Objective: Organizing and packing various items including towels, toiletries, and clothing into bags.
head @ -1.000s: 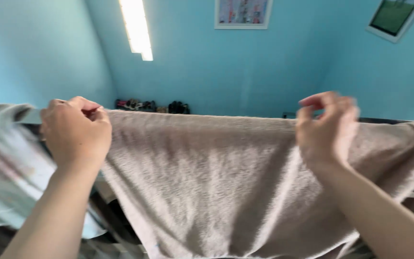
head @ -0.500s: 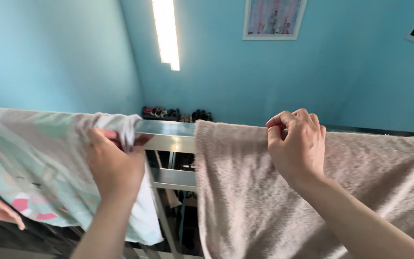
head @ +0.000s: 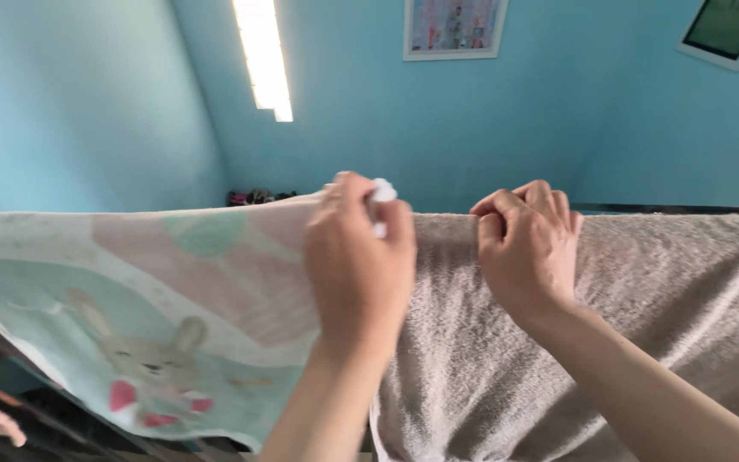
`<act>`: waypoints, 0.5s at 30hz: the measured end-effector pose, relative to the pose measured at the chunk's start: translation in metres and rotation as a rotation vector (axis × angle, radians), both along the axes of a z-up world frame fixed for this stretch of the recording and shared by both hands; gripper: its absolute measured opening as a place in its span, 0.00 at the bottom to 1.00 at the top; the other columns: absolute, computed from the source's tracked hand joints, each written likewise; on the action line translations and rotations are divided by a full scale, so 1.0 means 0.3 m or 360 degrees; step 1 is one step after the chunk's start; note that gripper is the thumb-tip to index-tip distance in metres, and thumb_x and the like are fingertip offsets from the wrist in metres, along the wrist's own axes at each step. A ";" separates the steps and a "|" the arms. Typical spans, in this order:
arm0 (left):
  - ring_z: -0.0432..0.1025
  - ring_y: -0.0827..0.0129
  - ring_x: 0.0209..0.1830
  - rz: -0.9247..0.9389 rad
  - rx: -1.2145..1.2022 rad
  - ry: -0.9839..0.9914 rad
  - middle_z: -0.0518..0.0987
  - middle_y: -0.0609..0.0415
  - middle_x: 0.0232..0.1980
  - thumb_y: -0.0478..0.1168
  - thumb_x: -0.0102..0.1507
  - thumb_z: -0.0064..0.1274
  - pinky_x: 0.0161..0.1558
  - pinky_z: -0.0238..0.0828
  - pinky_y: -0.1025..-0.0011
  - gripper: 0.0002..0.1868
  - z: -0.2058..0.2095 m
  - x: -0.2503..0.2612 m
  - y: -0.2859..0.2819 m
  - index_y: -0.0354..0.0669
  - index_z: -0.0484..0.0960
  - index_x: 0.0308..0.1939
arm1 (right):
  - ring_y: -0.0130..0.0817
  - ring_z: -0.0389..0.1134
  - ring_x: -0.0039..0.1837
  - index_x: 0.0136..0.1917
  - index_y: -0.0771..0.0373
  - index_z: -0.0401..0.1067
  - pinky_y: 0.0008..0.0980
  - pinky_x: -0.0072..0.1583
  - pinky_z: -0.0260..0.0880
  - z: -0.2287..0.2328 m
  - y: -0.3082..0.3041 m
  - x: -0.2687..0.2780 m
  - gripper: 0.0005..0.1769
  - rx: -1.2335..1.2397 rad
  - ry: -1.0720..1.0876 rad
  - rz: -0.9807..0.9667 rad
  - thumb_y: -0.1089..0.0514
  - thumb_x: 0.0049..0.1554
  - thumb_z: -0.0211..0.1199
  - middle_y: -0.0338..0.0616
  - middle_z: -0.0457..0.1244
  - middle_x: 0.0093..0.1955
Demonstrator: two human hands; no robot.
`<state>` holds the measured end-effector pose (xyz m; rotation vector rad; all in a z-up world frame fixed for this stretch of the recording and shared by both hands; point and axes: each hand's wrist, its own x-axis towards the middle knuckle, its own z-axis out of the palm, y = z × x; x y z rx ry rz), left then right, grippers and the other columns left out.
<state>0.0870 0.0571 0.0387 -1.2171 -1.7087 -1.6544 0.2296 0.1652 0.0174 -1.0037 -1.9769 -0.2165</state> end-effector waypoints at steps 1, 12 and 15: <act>0.77 0.51 0.35 -0.0009 -0.0002 -0.0003 0.79 0.45 0.33 0.38 0.62 0.52 0.38 0.71 0.54 0.07 0.003 0.030 -0.002 0.37 0.75 0.35 | 0.41 0.60 0.59 0.42 0.52 0.79 0.46 0.62 0.55 0.003 -0.007 0.008 0.09 -0.0002 -0.0003 -0.0009 0.58 0.60 0.58 0.41 0.61 0.49; 0.78 0.48 0.25 0.0001 -0.0403 -0.0120 0.83 0.48 0.26 0.49 0.64 0.49 0.30 0.73 0.50 0.13 -0.017 0.338 0.016 0.44 0.76 0.32 | 0.40 0.61 0.57 0.51 0.59 0.79 0.42 0.61 0.58 0.044 -0.071 0.222 0.08 0.0003 0.0078 0.0462 0.58 0.59 0.62 0.41 0.62 0.50; 0.79 0.50 0.27 -0.0183 -0.0460 -0.0039 0.82 0.48 0.27 0.48 0.66 0.48 0.33 0.74 0.52 0.14 -0.019 0.479 0.082 0.45 0.76 0.31 | 0.40 0.60 0.57 0.51 0.58 0.79 0.43 0.60 0.57 0.051 -0.026 0.344 0.09 -0.0024 0.0058 0.0443 0.57 0.58 0.64 0.42 0.63 0.51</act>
